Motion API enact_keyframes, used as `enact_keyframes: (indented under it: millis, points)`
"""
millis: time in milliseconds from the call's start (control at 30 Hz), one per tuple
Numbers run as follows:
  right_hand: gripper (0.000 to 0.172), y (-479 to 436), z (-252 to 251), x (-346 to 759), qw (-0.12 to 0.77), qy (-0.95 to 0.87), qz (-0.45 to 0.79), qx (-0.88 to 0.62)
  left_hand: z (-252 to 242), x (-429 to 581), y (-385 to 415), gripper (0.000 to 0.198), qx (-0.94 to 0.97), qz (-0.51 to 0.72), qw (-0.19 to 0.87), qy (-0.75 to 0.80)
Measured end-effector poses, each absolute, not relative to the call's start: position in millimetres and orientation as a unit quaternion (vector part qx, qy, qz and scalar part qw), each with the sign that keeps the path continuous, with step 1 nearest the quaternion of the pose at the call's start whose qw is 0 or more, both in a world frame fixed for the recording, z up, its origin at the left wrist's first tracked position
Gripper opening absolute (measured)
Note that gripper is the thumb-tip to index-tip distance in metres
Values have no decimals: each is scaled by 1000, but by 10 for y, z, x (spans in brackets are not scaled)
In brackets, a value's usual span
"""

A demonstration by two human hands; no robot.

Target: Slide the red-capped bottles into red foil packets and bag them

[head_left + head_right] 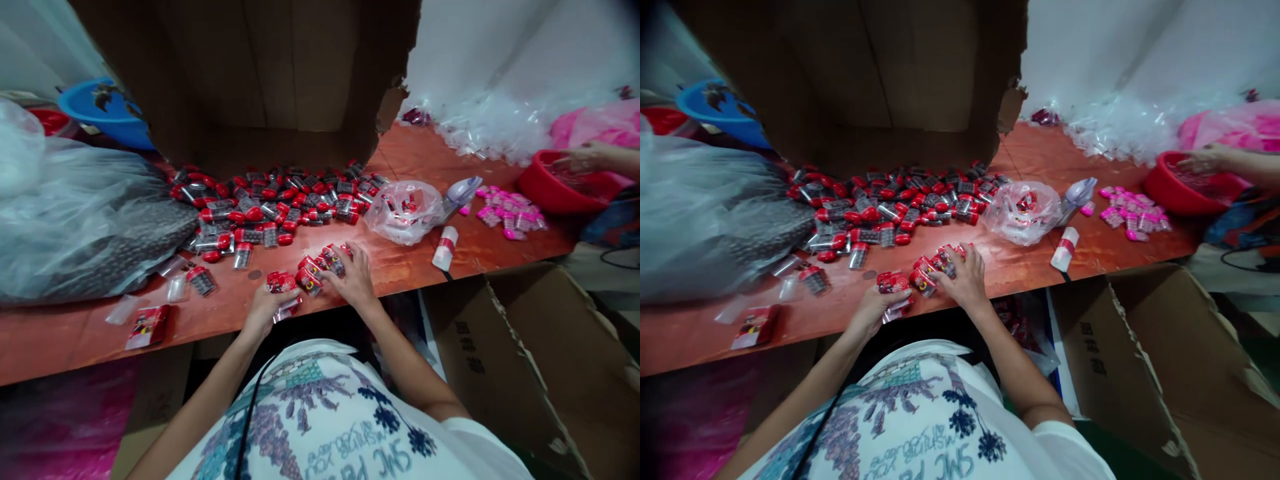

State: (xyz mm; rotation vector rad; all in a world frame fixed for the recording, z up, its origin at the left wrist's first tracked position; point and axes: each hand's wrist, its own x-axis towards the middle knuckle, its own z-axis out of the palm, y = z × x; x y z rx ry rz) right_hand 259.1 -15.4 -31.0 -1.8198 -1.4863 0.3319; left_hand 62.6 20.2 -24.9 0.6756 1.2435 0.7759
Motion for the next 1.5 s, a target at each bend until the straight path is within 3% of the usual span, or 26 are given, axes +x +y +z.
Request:
enact_keyframes:
  millis: [67, 167, 333, 467, 600, 733, 833, 967, 1067, 1167, 1233, 1367, 1500]
  points:
    - [76, -57, -273, 2653, 309, -593, 129, -732, -229, 699, 204, 64, 327, 338, 687, 554]
    - [79, 40, -268, 2685, 228, -640, 161, -715, -233, 828, 205, 66, 368, 316, 670, 562]
    - [60, -140, -250, 2819, 219, -666, 140, -699, -341, 1101, 147, 49, 440, 300, 674, 512]
    - [54, -648, -237, 3192, 236, -615, 125, -742, -378, 1561, -44, 38, 488, 269, 689, 463]
    - [52, -1266, -325, 3686, 270, -544, 82, -790, -381, 2171, -239, 39, 487, 214, 757, 379]
    - [52, -1760, -473, 4021, 327, -460, 66, -823, -369, 2502, -332, 36, 543, 185, 761, 303]
    - [41, -1904, -552, 4043, 424, -388, 71, -815, -318, 2469, -329, 29, 504, 155, 780, 336]
    - [24, -1709, -518, 3665, 554, -300, 125, -766, -200, 2229, -260, 39, 349, 132, 830, 414]
    - [22, -1388, -436, 3158, 576, -324, 258, -704, -141, 2008, -166, 34, 280, 184, 834, 439]
    - [47, -1046, -400, 2661, 557, -385, 354, -646, -104, 1755, -43, 19, 207, 266, 822, 459]
    - [54, -822, -412, 2408, 564, -401, 381, -613, -76, 1565, 25, 11, 158, 310, 819, 457]
    - [53, -407, -422, 2083, 601, -388, 430, -551, -47, 1199, 51, 13, 134, 402, 814, 398]
    - [48, -164, -332, 1891, 567, -476, 428, -519, -61, 914, 44, 10, 86, 487, 763, 416]
